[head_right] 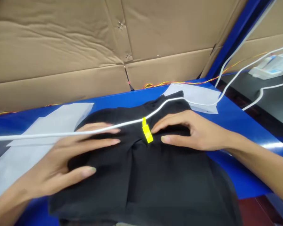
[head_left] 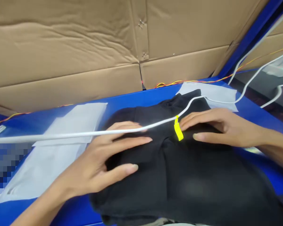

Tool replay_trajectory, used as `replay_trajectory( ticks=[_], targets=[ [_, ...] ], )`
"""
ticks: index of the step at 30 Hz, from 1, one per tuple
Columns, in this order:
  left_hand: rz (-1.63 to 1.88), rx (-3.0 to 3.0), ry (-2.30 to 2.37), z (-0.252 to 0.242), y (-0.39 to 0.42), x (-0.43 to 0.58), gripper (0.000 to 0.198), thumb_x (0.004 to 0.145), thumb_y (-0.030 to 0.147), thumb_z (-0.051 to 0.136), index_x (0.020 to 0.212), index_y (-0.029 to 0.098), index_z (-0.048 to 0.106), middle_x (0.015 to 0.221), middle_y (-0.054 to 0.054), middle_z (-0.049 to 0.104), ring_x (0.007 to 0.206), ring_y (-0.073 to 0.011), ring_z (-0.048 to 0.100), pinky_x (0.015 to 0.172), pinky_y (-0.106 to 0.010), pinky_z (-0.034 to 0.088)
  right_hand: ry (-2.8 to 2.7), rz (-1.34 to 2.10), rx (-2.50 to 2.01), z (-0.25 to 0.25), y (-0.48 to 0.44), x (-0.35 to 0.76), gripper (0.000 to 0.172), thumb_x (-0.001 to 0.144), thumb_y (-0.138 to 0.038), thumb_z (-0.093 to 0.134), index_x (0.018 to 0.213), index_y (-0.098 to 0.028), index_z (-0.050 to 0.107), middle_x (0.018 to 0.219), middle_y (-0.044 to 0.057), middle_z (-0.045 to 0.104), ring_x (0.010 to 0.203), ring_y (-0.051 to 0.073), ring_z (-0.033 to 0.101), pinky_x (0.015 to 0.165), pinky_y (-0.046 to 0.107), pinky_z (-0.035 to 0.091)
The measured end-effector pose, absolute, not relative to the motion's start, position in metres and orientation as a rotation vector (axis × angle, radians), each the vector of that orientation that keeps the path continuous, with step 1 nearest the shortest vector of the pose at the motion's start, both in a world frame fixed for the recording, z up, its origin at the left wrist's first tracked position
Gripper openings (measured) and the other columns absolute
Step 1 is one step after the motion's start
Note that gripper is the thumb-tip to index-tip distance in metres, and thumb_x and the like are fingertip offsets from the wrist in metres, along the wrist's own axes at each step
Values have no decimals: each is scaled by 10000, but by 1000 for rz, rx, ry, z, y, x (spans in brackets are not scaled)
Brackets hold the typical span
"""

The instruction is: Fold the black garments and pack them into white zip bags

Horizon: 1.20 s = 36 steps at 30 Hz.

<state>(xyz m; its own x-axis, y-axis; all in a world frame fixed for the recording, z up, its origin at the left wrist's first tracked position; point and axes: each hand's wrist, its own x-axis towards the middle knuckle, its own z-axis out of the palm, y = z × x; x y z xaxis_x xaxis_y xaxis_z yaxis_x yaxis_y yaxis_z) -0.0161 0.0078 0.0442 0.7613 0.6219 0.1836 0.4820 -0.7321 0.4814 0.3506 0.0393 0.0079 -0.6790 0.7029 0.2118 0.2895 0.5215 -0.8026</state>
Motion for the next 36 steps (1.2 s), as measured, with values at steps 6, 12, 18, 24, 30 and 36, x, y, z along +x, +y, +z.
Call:
replay_trajectory(
  ticks=[6,12,18,24,30,36],
  targets=[
    [-75,2733,910,30,2,-5,731,1038,640,562,1687,407,319,1782,-58,294,1631,-450,275,1247,-817,229,-2591,366,-896,-17,26,335,582,1025,-521,628,1512,-203,618,1583,131,596,1511,380,503,1235,631,429],
    [19,2779,928,28,-1,-4,651,1035,598,587,1621,335,476,1767,-84,334,1622,-443,305,1265,-778,259,-2747,246,-863,-25,23,332,618,1072,-527,541,1584,-181,537,1708,147,419,1620,393,304,1309,690,263],
    [43,2852,1004,18,-5,5,769,1052,583,545,1720,354,241,1787,-112,269,1635,-463,255,1235,-799,278,-2783,257,-843,-27,29,335,646,1080,-522,532,1624,-177,478,1749,156,315,1643,387,227,1316,697,224],
    [-41,2843,985,24,1,0,792,999,650,595,1691,361,340,1745,-119,373,1541,-474,438,1163,-716,426,-2825,271,-720,-30,43,338,676,1083,-533,520,1636,-152,450,1740,185,337,1651,361,224,1321,665,223],
    [58,2850,865,19,18,-11,926,873,775,683,1661,376,407,1697,-147,443,1539,-491,407,1244,-801,194,-2834,292,-635,-29,56,339,698,1070,-533,547,1657,-178,417,1735,185,362,1651,350,238,1318,655,241],
    [48,2858,904,16,15,-9,995,891,779,668,1711,388,263,1809,-140,174,1629,-571,128,1195,-891,147,-2689,32,-832,-26,45,340,660,1027,-585,590,1573,-216,552,1773,216,246,1656,453,140,1263,777,199]
  ],
)
